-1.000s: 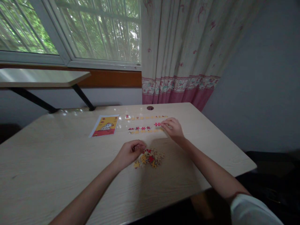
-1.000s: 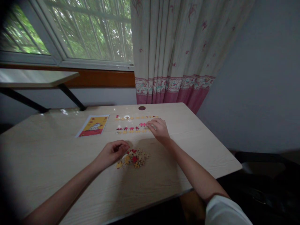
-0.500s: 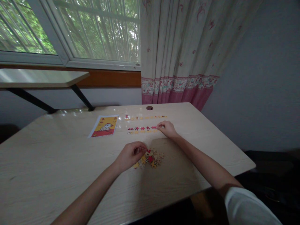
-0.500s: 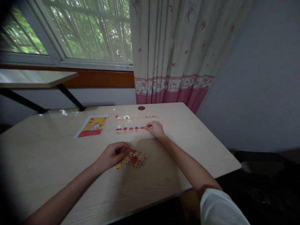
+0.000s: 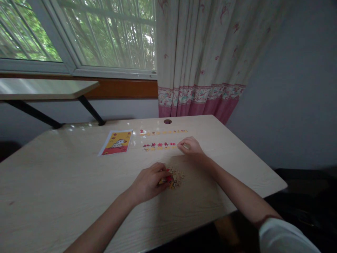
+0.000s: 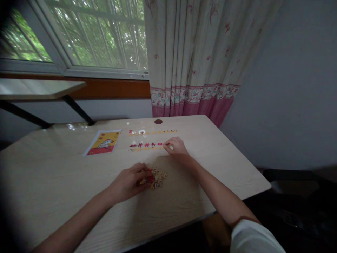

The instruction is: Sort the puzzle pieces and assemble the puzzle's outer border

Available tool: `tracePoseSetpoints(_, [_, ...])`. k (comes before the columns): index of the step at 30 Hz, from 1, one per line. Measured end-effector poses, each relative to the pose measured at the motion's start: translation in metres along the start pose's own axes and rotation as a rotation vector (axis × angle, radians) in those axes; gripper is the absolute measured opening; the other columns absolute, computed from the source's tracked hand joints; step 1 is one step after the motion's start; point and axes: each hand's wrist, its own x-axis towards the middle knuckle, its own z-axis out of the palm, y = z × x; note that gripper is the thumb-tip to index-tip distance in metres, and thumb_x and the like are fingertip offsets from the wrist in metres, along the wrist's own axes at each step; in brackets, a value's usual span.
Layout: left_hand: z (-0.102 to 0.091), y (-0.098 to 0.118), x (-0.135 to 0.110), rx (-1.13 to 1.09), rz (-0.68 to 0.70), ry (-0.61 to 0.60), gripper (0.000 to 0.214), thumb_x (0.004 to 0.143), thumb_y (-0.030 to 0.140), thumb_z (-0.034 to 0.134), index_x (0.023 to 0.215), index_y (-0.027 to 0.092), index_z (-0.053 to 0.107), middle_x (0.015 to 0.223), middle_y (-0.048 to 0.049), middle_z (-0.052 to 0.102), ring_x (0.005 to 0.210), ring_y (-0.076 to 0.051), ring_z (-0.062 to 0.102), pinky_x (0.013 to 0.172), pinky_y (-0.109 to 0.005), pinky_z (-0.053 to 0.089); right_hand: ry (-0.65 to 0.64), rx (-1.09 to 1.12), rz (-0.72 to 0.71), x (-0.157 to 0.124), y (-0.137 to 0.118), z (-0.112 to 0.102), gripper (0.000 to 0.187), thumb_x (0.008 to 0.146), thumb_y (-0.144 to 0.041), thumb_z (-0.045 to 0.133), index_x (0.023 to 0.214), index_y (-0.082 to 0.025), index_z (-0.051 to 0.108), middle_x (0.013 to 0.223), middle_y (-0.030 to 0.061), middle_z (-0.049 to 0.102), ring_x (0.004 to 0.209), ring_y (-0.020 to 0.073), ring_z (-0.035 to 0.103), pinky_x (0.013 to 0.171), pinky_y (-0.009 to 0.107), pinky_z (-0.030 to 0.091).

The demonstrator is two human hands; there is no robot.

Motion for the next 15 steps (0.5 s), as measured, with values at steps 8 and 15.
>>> tracePoseSetpoints(8, [-0.001, -0.001, -0.001, 0.06, -0.072, 0.05, 0.024, 0.079, 0.032, 0.058, 0.1, 0.023, 0.062, 0.098, -0.0063, 0.058, 0.091, -0.022, 0.053, 0.075, -0.032, 0.046, -0.092, 0.032, -0.173, -0.008, -0.016, 0.002, 0.013, 0.082, -0.03, 0.056, 0.078, -0.021, 0.065, 0.081, 0.0032, 0.067, 0.08, 0.0163, 0.056, 0.079, 0.032, 0.038])
tracePoseSetpoints(15, [-0.002, 0.001, 0.001, -0.019, -0.089, 0.084, 0.016, 0.078, 0.027, 0.057, 0.092, 0.021, 0.06, 0.094, -0.0048, 0.059, 0.089, -0.021, 0.054, 0.073, -0.031, 0.046, -0.078, 0.066, -0.267, -0.011, -0.021, 0.002, 0.016, 0.084, -0.031, 0.054, 0.078, -0.02, 0.064, 0.078, 0.0036, 0.067, 0.078, 0.0166, 0.056, 0.077, 0.032, 0.038])
